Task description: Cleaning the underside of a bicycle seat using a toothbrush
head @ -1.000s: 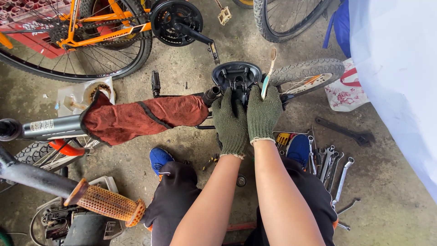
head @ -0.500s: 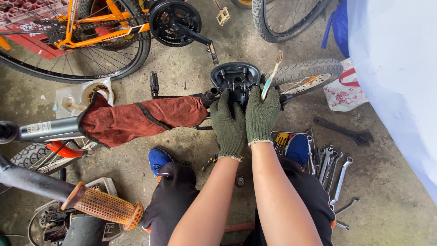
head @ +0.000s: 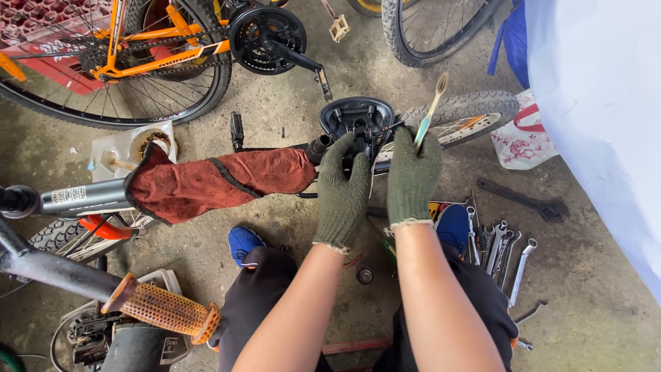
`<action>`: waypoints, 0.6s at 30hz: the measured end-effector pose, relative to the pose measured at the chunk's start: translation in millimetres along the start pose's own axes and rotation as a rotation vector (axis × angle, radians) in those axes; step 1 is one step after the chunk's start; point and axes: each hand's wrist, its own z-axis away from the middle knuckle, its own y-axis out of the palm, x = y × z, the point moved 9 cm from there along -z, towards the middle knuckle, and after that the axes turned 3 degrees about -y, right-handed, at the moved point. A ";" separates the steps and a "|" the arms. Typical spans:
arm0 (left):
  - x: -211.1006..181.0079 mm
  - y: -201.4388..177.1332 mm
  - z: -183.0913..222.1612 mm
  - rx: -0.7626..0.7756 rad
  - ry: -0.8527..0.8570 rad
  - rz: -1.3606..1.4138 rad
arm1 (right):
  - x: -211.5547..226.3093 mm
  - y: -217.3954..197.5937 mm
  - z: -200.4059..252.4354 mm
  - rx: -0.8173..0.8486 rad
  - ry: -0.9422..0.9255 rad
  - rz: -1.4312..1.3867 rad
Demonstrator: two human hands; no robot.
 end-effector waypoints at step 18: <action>-54.3 -11.2 32.2 0.652 -0.146 0.266 | 23.0 -9.0 65.6 0.860 0.920 -0.676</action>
